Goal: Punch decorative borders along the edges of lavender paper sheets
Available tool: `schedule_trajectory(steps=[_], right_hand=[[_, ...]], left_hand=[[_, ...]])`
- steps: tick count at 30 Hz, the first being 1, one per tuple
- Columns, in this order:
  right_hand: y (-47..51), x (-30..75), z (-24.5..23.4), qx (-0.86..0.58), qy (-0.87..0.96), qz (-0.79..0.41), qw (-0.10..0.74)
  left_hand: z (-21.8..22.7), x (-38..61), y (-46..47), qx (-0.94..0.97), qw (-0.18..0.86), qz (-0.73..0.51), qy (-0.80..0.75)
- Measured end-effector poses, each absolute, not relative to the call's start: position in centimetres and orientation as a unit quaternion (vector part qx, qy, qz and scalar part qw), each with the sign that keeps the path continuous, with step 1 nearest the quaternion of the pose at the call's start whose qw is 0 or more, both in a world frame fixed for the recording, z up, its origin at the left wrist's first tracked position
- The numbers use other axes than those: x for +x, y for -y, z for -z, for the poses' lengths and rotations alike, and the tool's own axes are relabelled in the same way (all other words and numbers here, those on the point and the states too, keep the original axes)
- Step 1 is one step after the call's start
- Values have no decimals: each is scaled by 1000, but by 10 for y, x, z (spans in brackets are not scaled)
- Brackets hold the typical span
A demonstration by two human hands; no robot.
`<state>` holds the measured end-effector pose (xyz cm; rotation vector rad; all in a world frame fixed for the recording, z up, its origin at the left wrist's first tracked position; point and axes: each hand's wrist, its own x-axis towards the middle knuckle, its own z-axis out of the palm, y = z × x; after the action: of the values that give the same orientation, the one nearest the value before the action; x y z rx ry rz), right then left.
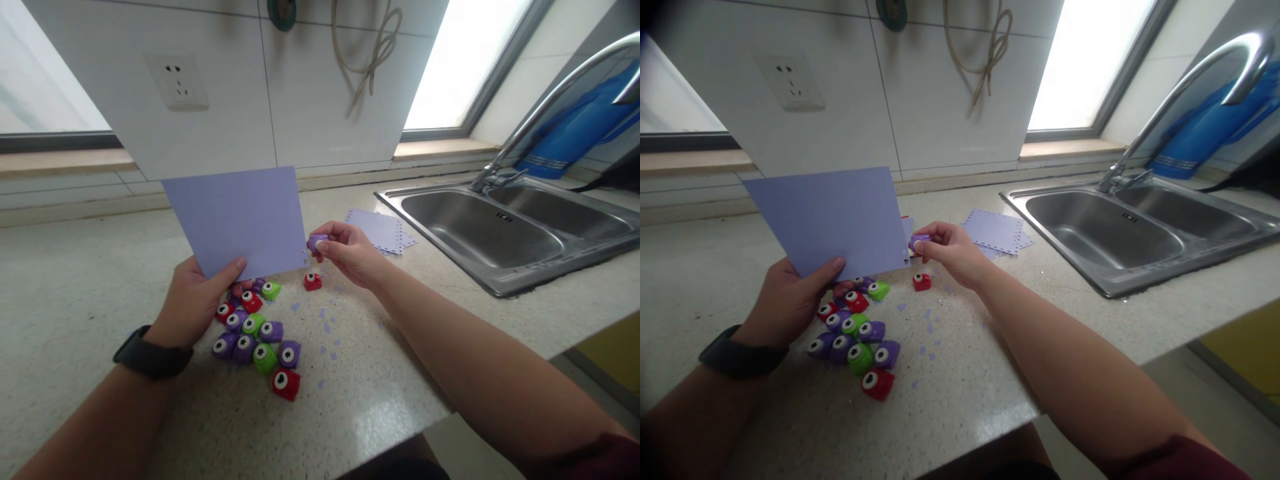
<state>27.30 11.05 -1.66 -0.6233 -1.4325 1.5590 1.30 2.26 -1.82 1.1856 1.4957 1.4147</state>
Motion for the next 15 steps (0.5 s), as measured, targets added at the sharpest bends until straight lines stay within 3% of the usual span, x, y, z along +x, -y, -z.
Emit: schedule_trajectory(steps=[15], right_hand=[[-112, 272, 18, -301, 545, -627, 468]], left_hand=[[23, 7, -26, 458, 391, -585, -544]])
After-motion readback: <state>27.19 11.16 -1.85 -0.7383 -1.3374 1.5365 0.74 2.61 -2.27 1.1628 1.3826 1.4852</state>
